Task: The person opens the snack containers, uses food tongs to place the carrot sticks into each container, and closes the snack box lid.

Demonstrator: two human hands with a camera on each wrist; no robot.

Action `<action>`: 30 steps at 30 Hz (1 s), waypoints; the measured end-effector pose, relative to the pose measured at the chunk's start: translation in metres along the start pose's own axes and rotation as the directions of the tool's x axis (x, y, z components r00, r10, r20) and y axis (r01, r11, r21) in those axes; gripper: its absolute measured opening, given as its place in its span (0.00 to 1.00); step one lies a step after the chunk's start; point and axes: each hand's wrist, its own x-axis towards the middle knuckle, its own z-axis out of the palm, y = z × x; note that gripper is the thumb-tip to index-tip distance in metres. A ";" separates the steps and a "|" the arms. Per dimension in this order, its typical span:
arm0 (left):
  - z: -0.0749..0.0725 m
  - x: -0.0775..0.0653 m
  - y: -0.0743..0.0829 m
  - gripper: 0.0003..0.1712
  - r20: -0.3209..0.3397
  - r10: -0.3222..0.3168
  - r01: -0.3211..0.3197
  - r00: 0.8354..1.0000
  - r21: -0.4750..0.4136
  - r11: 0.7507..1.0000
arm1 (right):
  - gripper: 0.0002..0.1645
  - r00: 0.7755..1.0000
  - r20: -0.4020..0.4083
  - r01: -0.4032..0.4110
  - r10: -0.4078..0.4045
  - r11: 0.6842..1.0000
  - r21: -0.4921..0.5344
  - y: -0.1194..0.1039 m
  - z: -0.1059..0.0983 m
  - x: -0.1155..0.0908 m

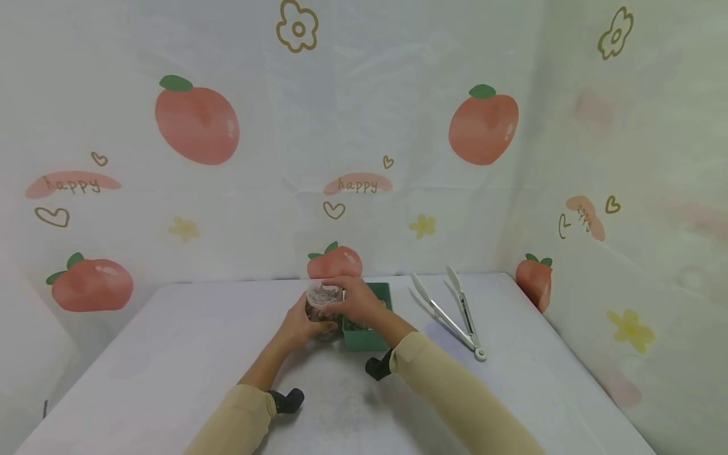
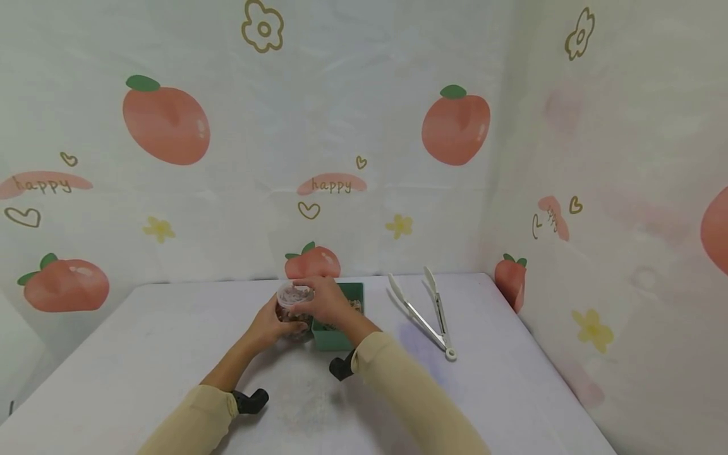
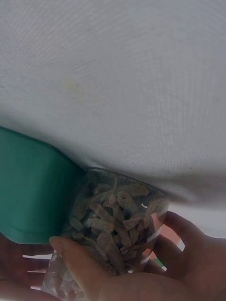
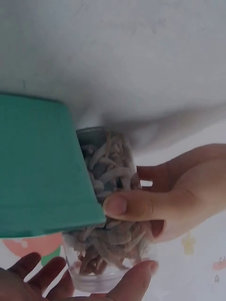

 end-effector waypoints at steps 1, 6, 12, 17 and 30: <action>0.000 0.000 0.000 0.53 -0.002 -0.005 0.005 1.000 0.005 1.000 | 0.35 1.000 -0.014 0.001 -0.001 1.000 -0.011 -0.001 0.001 -0.001; 0.000 0.000 -0.001 0.53 -0.010 -0.003 0.003 1.000 0.026 1.000 | 0.35 0.998 -0.064 -0.012 0.008 0.997 -0.070 -0.001 0.004 -0.003; 0.001 -0.001 -0.001 0.54 -0.018 -0.004 0.004 1.000 0.034 0.999 | 0.34 0.996 -0.090 -0.020 0.014 0.997 -0.069 0.001 0.008 -0.004; 0.002 -0.002 -0.003 0.54 -0.015 -0.008 0.008 1.000 0.029 1.000 | 0.34 0.997 -0.076 -0.022 0.018 0.998 -0.055 0.000 0.008 -0.005; -0.003 -0.006 -0.005 0.60 0.021 -0.048 0.047 0.999 0.022 0.999 | 0.35 0.996 -0.035 -0.078 0.080 0.996 0.033 0.007 -0.026 -0.023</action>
